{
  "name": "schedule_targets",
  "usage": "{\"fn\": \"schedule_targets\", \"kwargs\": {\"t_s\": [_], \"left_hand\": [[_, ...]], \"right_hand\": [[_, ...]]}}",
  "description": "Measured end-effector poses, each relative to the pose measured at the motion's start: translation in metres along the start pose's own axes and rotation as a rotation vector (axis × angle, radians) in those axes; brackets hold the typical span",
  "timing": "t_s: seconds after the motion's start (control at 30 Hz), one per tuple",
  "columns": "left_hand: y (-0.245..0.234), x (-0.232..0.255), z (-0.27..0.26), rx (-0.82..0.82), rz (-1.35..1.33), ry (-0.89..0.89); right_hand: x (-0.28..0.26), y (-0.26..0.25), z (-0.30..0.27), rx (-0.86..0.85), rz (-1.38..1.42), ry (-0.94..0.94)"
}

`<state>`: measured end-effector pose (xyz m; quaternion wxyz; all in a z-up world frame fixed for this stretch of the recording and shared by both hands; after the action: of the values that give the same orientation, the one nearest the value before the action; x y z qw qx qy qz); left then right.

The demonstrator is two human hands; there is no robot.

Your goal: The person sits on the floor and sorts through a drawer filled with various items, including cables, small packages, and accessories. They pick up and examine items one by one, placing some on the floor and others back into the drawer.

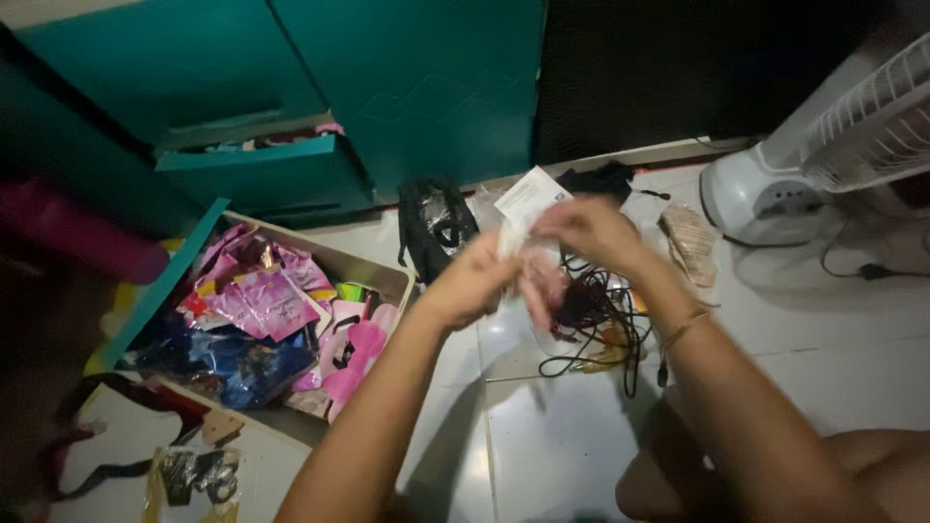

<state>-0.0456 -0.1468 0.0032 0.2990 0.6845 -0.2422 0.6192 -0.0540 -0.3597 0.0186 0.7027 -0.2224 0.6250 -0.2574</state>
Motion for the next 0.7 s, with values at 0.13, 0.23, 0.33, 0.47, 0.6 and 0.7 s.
{"fn": "schedule_targets", "kwargs": {"t_s": [0.13,0.23,0.33,0.47,0.6,0.7], "left_hand": [[-0.003,0.031,0.007,0.367,0.347,0.687],[0.001,0.033,-0.005,0.487,0.683,0.749],[0.011,0.026,-0.005,0.460,0.747,0.594],[0.008,0.009,0.013,0.403,0.657,0.074],[-0.002,-0.014,0.019,0.211,0.420,-0.020],[-0.017,-0.033,0.019,0.436,0.223,0.024]], "right_hand": [[-0.015,0.062,-0.014,-0.124,0.096,-0.181],[-0.029,0.062,-0.022,-0.191,-0.001,-0.159],[-0.050,0.029,-0.020,-0.103,-0.274,-0.168],[-0.094,-0.004,-0.031,0.395,-0.425,-0.551],[-0.087,0.004,-0.030,0.019,0.196,-0.528],[-0.044,0.023,-0.019,0.032,-0.160,-0.272]]}}
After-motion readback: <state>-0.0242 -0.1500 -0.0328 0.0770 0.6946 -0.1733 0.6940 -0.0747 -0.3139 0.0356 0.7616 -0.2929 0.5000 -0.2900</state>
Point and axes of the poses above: each hand's wrist, its own z-axis towards the middle knuckle, its own y-axis out of the palm, x = y × z, the point moved 3 cm from there along z, towards the middle knuckle, and after that the axes turned 8 degrees about x, right-handed, at the moved point
